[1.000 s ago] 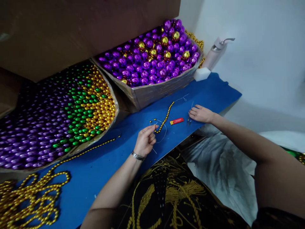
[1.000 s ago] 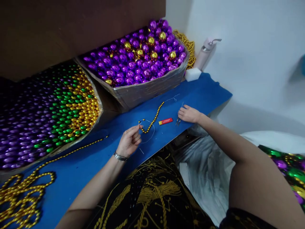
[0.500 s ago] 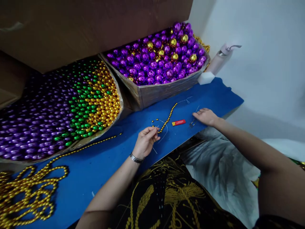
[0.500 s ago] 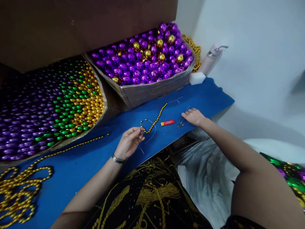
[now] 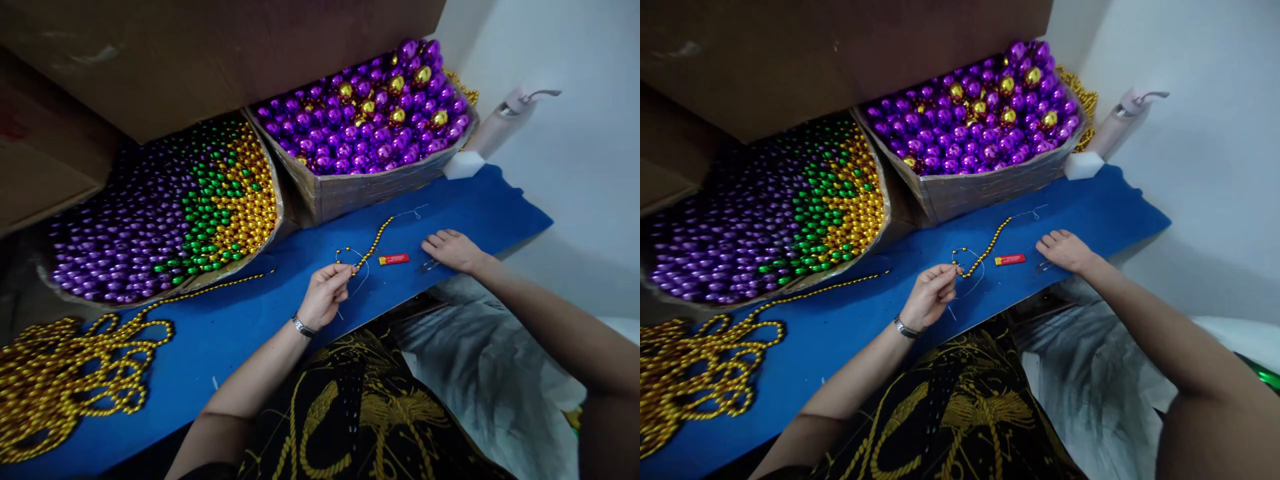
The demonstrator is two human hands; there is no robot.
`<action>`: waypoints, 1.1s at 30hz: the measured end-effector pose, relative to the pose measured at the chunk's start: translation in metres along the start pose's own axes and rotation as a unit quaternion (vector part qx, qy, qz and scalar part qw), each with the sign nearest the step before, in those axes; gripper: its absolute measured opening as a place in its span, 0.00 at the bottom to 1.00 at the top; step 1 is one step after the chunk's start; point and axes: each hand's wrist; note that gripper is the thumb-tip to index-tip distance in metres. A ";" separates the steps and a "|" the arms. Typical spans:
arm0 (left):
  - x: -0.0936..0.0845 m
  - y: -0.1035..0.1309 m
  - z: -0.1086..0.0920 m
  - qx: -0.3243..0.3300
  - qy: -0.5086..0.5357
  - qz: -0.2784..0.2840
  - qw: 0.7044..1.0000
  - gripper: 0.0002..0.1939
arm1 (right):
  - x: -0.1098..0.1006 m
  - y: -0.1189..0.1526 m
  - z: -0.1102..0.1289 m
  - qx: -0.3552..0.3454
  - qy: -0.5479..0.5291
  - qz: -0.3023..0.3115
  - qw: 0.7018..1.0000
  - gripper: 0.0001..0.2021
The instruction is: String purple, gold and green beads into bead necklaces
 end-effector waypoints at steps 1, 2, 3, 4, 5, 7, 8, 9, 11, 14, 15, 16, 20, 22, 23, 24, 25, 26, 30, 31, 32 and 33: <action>0.000 0.001 0.000 0.006 -0.001 -0.001 1.000 0.17 | -0.010 -0.002 0.008 0.029 -0.029 -0.013 0.999 0.09; 0.000 0.001 -0.001 0.012 -0.002 -0.003 1.000 0.17 | -0.022 -0.003 0.019 0.052 -0.070 -0.029 0.996 0.09; 0.000 0.002 -0.001 0.019 -0.003 -0.005 1.000 0.17 | -0.035 -0.005 0.033 0.067 -0.123 -0.054 0.989 0.08; 0.001 0.003 -0.001 0.027 -0.005 -0.007 1.000 0.17 | -0.050 -0.007 0.048 0.061 -0.193 -0.087 0.975 0.09; 0.002 0.004 0.000 0.035 -0.007 -0.011 0.999 0.17 | -0.064 -0.009 0.065 0.039 -0.262 -0.116 0.957 0.10; 0.004 0.006 0.000 0.049 -0.012 -0.019 0.999 0.16 | -0.090 -0.012 0.094 0.006 -0.368 -0.163 0.915 0.09; 0.005 0.006 0.001 0.056 -0.014 -0.022 0.998 0.16 | -0.100 -0.013 0.106 -0.006 -0.404 -0.177 0.897 0.09; 0.006 0.007 0.001 0.063 -0.015 -0.025 0.998 0.16 | -0.107 -0.013 0.115 -0.012 -0.430 -0.189 0.883 0.08; 0.006 0.009 0.002 0.077 -0.014 -0.027 0.997 0.16 | -0.115 -0.014 0.125 -0.016 -0.457 -0.206 0.865 0.08; 0.005 0.009 0.003 0.095 -0.012 -0.027 0.995 0.14 | -0.118 -0.013 0.129 -0.010 -0.468 -0.228 0.854 0.08; 0.004 0.009 0.004 0.100 -0.012 -0.027 0.995 0.14 | -0.118 -0.013 0.129 -0.006 -0.470 -0.230 0.852 0.08; 0.003 0.009 0.004 0.103 -0.014 -0.027 0.994 0.14 | -0.117 -0.012 0.129 -0.002 -0.473 -0.231 0.851 0.08; 0.002 0.009 0.006 0.111 -0.028 -0.026 0.993 0.14 | -0.118 -0.012 0.131 0.011 -0.481 -0.220 0.848 0.09; 0.002 0.009 0.006 0.114 -0.034 -0.026 0.993 0.14 | -0.117 -0.013 0.133 0.011 -0.483 -0.219 0.848 0.09; 0.002 0.009 0.006 0.116 -0.036 -0.026 0.992 0.14 | -0.117 -0.013 0.133 0.010 -0.484 -0.219 0.847 0.09; 0.003 0.010 0.006 0.119 -0.039 -0.026 0.992 0.13 | -0.117 -0.014 0.134 0.009 -0.483 -0.220 0.848 0.08; 0.003 0.010 0.006 0.122 -0.041 -0.027 0.991 0.13 | -0.116 -0.014 0.134 0.009 -0.481 -0.222 0.848 0.08; 0.003 0.010 0.006 0.126 -0.044 -0.028 0.991 0.13 | -0.116 -0.014 0.134 0.009 -0.477 -0.223 0.850 0.08; 0.003 0.011 0.007 0.137 -0.054 -0.026 0.989 0.12 | -0.115 -0.015 0.134 0.012 -0.470 -0.224 0.854 0.09; 0.003 0.011 0.007 0.139 -0.055 -0.024 0.988 0.12 | -0.115 -0.015 0.134 0.013 -0.471 -0.224 0.853 0.09; 0.003 0.010 0.008 0.140 -0.057 -0.022 0.988 0.11 | -0.115 -0.015 0.134 0.014 -0.471 -0.224 0.853 0.09; 0.002 0.010 0.008 0.141 -0.058 -0.021 0.988 0.11 | -0.116 -0.014 0.134 0.016 -0.472 -0.223 0.853 0.09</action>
Point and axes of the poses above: each hand's wrist, its own y-axis away from the middle knuckle, its own x-axis out of the palm, z = x × y, and after that the axes turned 5 degrees about z, right-handed
